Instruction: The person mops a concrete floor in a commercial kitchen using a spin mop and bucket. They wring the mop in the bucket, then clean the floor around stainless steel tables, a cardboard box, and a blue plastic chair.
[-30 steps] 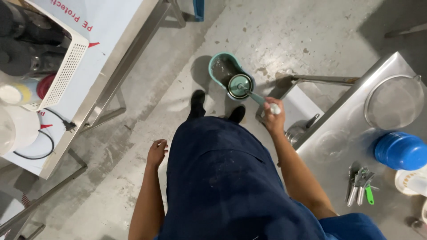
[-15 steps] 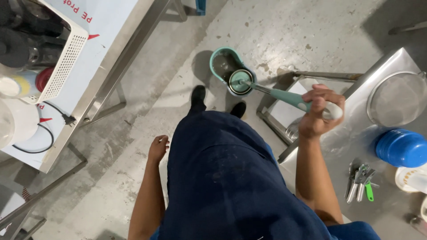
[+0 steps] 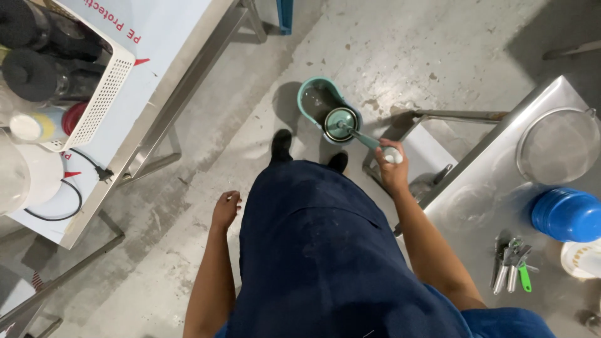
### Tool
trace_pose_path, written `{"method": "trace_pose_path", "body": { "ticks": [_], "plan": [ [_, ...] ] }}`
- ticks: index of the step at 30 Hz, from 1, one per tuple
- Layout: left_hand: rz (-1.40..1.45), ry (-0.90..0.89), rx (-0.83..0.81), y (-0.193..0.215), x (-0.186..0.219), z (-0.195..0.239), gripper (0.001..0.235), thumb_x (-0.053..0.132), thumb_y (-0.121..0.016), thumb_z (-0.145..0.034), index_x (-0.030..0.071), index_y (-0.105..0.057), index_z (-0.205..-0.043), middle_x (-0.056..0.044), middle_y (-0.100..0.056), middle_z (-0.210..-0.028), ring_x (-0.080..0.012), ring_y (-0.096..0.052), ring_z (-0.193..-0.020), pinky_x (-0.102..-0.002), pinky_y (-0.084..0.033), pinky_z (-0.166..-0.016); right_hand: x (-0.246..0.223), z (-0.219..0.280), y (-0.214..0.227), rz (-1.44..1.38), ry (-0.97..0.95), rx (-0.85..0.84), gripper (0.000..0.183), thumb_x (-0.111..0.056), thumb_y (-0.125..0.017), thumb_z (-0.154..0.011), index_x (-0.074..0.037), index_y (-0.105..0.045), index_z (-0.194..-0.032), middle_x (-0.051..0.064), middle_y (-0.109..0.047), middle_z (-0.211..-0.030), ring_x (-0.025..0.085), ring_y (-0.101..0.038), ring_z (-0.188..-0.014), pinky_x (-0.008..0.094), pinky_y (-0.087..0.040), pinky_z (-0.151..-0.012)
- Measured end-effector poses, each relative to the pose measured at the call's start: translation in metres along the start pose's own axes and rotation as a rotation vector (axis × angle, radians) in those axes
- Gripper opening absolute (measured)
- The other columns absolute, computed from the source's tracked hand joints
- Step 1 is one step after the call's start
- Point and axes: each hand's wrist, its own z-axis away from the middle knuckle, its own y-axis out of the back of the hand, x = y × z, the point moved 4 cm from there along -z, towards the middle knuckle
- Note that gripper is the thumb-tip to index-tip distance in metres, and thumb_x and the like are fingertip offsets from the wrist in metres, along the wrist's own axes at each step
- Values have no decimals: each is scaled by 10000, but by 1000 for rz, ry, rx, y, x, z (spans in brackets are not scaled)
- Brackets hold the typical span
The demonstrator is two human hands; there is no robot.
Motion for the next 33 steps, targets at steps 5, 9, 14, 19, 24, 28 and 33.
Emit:
{"method": "trace_pose_path", "body": {
  "ticks": [5, 9, 14, 19, 24, 28, 33],
  "plan": [
    [-24, -116, -9, -14, -7, -19, 484, 393, -630, -968, 26, -640, -1284, -139, -751, -1050, -203, -709, -841, -329, -554, -755, -46, -9, 2, 79, -36, 4, 181, -129, -742, -976, -35, -630, -1083, 127, -718, -1173, 217, -665, -1075, 338, -527, -937],
    [-76, -319, -24, -33, 36, -24, 468, 395, -637, -981, 27, -660, -1269, -150, -751, -1073, -206, -706, -905, -336, -548, -832, -128, -24, 22, -190, 236, 159, 140, -44, -715, -1002, 4, -587, -1032, 189, -720, -1076, 296, -693, -1177, 446, -532, -1126],
    [-217, -450, -74, -75, 154, 12, 428, 389, -624, -986, 88, -667, -1287, -128, -749, -1111, -232, -703, -984, -347, -533, -884, -209, -30, 38, -358, 334, 176, 150, 9, -692, -942, 5, -569, -1026, 178, -692, -994, 304, -721, -999, 436, -584, -995],
    [-212, -540, -210, -114, 221, 39, 421, 417, -615, -987, 119, -658, -1282, -117, -759, -1053, -240, -718, -960, -359, -544, -853, -252, -30, 46, -382, 394, 199, 168, 30, -687, -953, -18, -544, -1026, 143, -650, -879, 281, -712, -739, 407, -618, -730],
    [-212, -652, -361, -144, 239, 40, 426, 428, -642, -942, 152, -673, -1266, -84, -751, -1021, -224, -726, -924, -348, -547, -831, -264, -9, 47, -304, 388, 293, 192, 12, -707, -1001, -17, -530, -1070, 146, -639, -898, 262, -700, -749, 357, -597, -718],
    [-216, -692, -400, -142, 245, 48, 435, 455, -637, -975, 138, -668, -1273, -87, -719, -974, -220, -710, -892, -343, -544, -820, -286, 4, 57, -250, 476, 331, 186, -4, -694, -1025, -9, -523, -1099, 142, -633, -795, 239, -655, -658, 405, -633, -765],
    [-210, -536, -504, -166, 245, 27, 473, 443, -644, -958, 104, -685, -1285, -109, -729, -947, -206, -681, -859, -330, -543, -777, -316, 9, 74, -209, 642, 327, 139, -17, -633, -1022, -18, -510, -1087, 117, -572, -741, 241, -636, -586, 370, -611, -585]
  ]
}}
